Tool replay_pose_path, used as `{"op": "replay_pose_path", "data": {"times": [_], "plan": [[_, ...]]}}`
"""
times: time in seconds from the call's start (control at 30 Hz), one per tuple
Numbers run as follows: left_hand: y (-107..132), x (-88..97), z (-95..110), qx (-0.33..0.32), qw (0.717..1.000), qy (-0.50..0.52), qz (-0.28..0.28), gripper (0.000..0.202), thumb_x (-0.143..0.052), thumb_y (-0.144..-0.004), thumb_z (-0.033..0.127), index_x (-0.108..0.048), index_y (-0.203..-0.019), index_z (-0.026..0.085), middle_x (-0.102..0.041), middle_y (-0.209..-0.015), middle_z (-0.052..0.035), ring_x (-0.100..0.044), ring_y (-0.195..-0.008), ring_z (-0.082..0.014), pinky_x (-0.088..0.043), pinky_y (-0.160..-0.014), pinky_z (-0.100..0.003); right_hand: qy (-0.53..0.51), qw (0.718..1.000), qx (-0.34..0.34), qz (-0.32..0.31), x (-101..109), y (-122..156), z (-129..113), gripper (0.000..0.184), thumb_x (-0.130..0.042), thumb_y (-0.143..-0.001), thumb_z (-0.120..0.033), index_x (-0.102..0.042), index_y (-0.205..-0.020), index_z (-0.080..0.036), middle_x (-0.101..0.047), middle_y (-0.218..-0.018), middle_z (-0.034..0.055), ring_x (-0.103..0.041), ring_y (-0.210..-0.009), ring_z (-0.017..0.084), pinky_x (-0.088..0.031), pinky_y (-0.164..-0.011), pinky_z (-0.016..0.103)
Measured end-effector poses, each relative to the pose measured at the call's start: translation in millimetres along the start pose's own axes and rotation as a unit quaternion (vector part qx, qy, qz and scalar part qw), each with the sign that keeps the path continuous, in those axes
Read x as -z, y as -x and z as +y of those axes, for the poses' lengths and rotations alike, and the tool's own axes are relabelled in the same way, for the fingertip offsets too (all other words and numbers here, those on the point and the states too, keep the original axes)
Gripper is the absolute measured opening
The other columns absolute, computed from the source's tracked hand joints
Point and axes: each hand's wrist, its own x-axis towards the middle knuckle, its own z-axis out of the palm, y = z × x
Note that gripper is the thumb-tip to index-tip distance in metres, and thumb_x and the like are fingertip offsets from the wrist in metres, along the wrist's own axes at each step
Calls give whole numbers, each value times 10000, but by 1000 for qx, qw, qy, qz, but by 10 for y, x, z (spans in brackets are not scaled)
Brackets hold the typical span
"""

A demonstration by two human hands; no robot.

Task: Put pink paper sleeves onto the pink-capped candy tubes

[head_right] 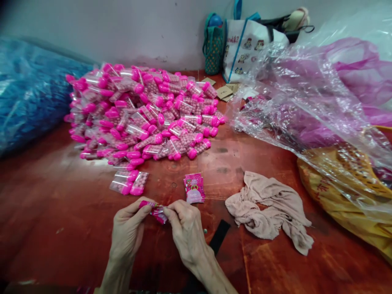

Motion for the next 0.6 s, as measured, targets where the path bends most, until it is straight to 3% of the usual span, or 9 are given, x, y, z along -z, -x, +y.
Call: {"op": "replay_pose_path", "data": {"times": [0.07,0.17,0.27,0.37,0.43,0.5,0.6], "plan": [[9,144,30,-3,997,28,74,37,-694,-606,149,-685,-642,145,-635,-617,3,-552,-586,-107,-453,-583,-208,19,999,16,-25,-89,2,-28,254,-387,-900,-215,-577,-735,-172,-561,-634,-16,-523,-585,106,-366,-568,210],[-13,431,109,-21,971,78,223,77,-715,-567,154,-685,-637,145,-661,-615,3,-580,-575,-112,-485,-567,-215,103,994,45,-16,-269,-78,-79,217,-353,-886,-128,-564,-928,-158,-572,-702,15,-532,-626,131,-400,-593,230],[-57,693,185,-40,947,112,299,72,-703,-582,119,-675,-645,140,-666,-620,18,-584,-582,-84,-491,-578,-177,245,962,117,-15,-496,-291,-141,362,-377,-822,-37,-488,-1143,-160,-584,-920,83,-530,-828,200,-437,-682,293],[-94,831,207,-38,942,155,296,54,-700,-591,129,-659,-623,141,-668,-615,22,-588,-582,-82,-502,-605,-188,351,912,209,-39,-718,-544,-155,471,-428,-787,-31,-404,-1240,-158,-480,-1203,132,-439,-1030,261,-429,-804,395],[-107,854,191,-28,947,175,267,73,-705,-600,180,-656,-639,142,-673,-630,12,-597,-595,-103,-512,-618,-226,385,888,245,-50,-817,-650,-120,462,-430,-798,-41,-397,-1244,-158,-413,-1286,130,-357,-1132,276,-384,-880,457],[-111,843,168,-24,952,188,241,108,-712,-602,217,-659,-665,147,-677,-650,6,-603,-607,-116,-514,-629,-250,403,877,254,-56,-851,-667,-74,417,-430,-819,-61,-417,-1223,-162,-415,-1282,123,-333,-1152,275,-346,-915,483],[-108,796,141,-35,955,198,219,105,-722,-593,212,-658,-657,160,-678,-661,11,-600,-602,-110,-509,-637,-254,419,874,238,-63,-787,-554,-38,250,-451,-831,-100,-530,-1062,-153,-513,-1115,119,-383,-1078,273,-332,-916,479]]}}
